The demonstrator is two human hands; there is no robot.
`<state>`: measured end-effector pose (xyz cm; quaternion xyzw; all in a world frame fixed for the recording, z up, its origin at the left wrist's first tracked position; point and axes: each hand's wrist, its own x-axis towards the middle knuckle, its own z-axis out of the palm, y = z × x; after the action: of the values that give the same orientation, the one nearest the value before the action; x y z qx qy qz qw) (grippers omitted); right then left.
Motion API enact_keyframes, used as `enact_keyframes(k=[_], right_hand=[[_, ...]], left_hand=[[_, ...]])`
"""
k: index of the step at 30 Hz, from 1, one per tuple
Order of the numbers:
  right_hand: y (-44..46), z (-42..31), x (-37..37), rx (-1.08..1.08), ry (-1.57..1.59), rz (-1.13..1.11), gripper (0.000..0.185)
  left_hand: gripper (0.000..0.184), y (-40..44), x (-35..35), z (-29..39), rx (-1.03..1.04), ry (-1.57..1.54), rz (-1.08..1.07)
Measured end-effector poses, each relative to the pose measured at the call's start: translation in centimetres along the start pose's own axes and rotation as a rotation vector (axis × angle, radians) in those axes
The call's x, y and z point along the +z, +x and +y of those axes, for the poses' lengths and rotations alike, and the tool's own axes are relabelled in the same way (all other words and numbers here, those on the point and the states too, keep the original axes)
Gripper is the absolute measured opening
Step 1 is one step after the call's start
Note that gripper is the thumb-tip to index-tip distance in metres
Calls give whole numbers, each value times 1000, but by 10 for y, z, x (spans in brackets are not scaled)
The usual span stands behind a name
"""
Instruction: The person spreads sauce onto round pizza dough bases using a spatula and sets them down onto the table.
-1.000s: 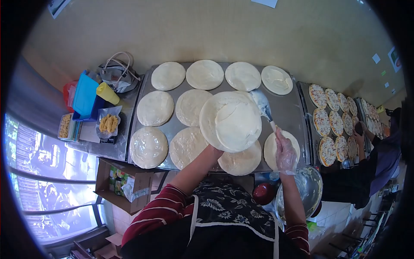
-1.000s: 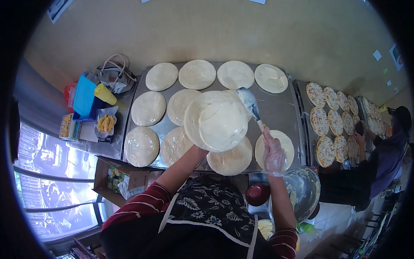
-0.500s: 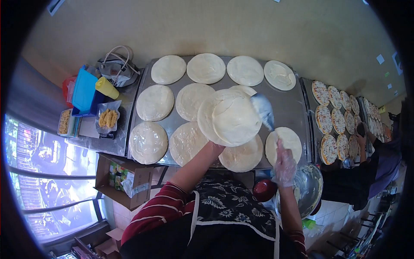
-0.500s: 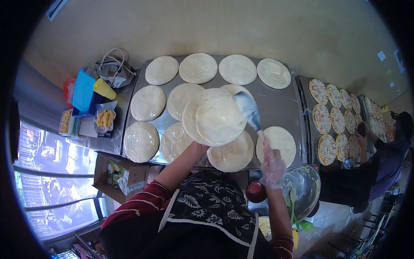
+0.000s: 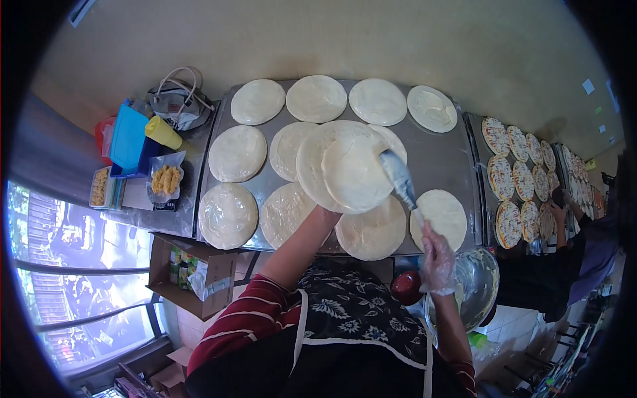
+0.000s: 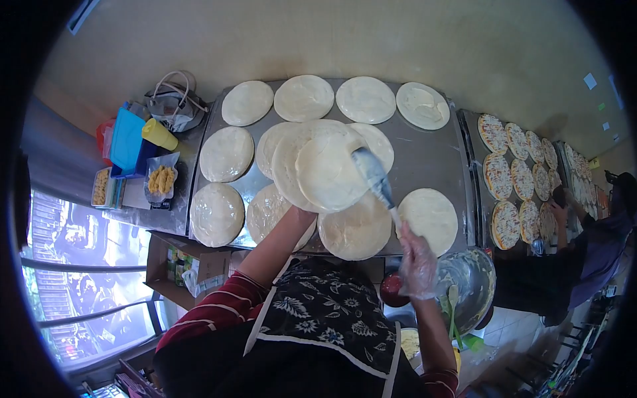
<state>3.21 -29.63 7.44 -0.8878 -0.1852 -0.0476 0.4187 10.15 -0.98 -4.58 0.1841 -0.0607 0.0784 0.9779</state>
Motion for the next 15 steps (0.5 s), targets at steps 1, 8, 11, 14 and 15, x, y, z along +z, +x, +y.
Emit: enact_keyframes(k=[1,8,11,14,15], right_hand=[[-9,-1,3,-1,0,0,35],[2,-15,-3,249,345,-126,24],[1,-6,-11,206,279,-212,24],[-24,-8,-22,310,417,-378,23],[-29,-6,-23,296,541,-425,23]], left_hand=[[58,1,1,-2,11,24,18],[63,1,8,6,-26,53,31],[64,5,31,18,-36,99,-14],[67,4,43,30,-1,93,-7],[67,5,36,31,-2,94,-1]])
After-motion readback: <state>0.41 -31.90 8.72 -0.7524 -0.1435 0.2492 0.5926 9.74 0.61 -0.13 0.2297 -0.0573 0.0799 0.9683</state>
